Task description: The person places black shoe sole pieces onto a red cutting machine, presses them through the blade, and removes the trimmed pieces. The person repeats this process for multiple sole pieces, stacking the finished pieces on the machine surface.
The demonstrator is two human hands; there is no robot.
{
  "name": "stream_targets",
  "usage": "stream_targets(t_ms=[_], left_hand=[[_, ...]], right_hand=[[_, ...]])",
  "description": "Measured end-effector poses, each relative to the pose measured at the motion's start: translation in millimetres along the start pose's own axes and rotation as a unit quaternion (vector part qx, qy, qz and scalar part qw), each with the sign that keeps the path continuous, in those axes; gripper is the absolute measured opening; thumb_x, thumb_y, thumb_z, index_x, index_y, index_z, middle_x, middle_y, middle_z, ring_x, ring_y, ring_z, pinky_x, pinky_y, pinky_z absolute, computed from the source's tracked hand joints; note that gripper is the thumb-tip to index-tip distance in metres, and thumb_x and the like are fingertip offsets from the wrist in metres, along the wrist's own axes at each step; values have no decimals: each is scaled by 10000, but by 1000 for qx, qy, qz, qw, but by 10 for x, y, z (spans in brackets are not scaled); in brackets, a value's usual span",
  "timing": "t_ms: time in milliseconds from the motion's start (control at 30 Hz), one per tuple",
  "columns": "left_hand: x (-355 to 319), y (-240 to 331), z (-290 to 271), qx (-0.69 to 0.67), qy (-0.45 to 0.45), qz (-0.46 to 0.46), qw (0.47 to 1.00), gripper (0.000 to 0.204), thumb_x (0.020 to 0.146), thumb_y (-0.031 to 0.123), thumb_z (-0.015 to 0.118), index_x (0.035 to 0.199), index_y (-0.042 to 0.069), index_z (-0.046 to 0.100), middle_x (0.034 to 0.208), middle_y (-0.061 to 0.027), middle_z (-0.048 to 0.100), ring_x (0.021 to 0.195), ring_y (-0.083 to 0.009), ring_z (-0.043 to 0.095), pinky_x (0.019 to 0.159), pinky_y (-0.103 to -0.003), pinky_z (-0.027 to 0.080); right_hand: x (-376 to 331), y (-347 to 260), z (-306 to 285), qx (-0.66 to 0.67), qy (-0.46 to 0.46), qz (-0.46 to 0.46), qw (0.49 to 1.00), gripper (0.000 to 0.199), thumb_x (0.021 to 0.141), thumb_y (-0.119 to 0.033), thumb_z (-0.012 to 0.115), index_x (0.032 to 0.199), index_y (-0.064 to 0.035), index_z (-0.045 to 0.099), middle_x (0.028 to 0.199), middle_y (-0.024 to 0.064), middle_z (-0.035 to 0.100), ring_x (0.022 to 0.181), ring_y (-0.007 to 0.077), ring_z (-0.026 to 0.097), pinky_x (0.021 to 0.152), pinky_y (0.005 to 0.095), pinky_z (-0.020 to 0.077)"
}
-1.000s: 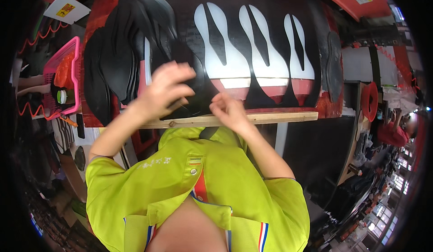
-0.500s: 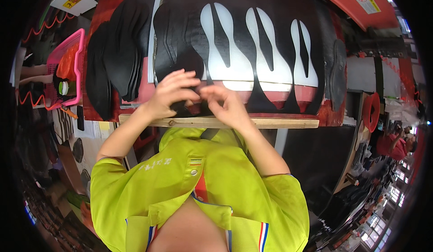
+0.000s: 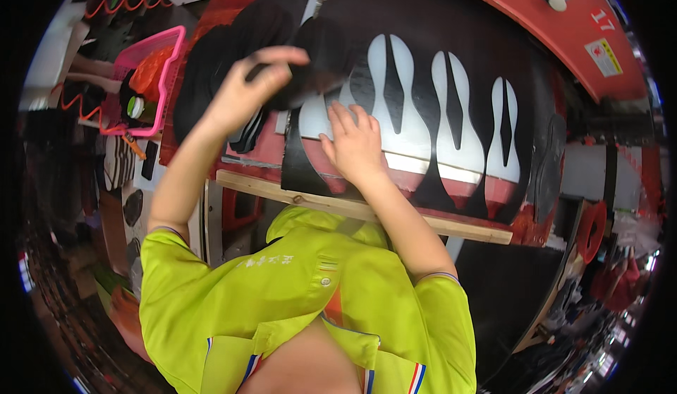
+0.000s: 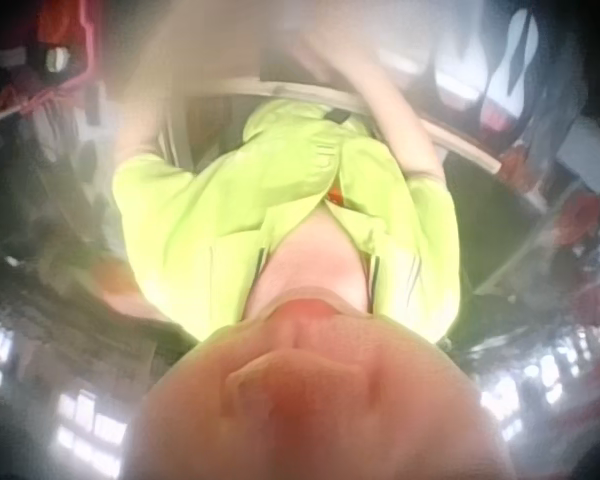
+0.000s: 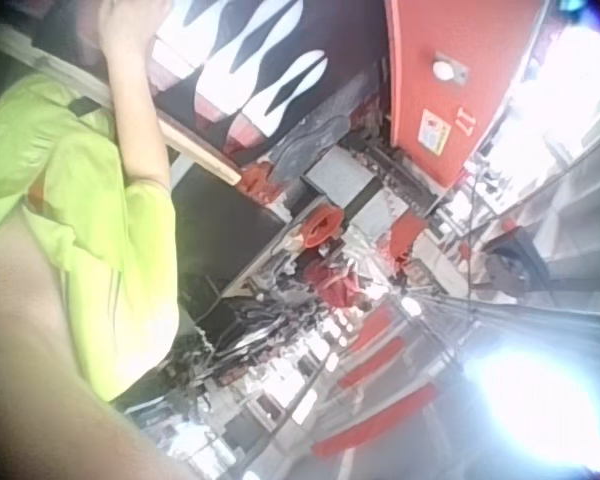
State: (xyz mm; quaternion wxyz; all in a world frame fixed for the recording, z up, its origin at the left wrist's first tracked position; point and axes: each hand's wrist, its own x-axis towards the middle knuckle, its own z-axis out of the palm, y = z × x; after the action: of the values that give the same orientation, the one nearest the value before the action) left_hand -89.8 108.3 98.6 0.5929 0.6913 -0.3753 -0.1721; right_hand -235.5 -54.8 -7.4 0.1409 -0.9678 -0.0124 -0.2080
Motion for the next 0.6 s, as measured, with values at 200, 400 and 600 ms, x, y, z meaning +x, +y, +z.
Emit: stream_targets(t_ms=[200, 400, 600], left_hand=[[681, 670, -1436, -73, 320, 120, 937, 233, 967, 258, 605, 1114, 85, 655, 1010, -43, 661, 925, -147, 632, 816, -288, 517], [52, 633, -2112, 218, 278, 285, 891, 313, 977, 232, 573, 1227, 44, 577, 1212, -92, 610, 1125, -204, 574, 960, -359, 454], [-1347, -478, -1761, 513, -61, 177, 837, 349, 799, 147, 732, 1142, 161, 672, 1290, -81, 604, 1279, -317, 505, 1091, -530, 335]], right_hand=[[-27, 36, 27, 1, 3, -10, 1000, 481, 775, -247, 703, 1200, -42, 612, 1302, 46, 568, 1158, 287, 512, 936, 430, 394], [-23, 40, 24, 1, -10, -20, 1000, 525, 774, -269, 704, 1231, -33, 597, 1343, 51, 535, 1187, 302, 482, 951, 450, 379], [-33, 63, 39, 2, -6, -28, 1000, 528, 771, -248, 706, 1237, -27, 591, 1344, 58, 544, 1183, 308, 491, 953, 440, 375]])
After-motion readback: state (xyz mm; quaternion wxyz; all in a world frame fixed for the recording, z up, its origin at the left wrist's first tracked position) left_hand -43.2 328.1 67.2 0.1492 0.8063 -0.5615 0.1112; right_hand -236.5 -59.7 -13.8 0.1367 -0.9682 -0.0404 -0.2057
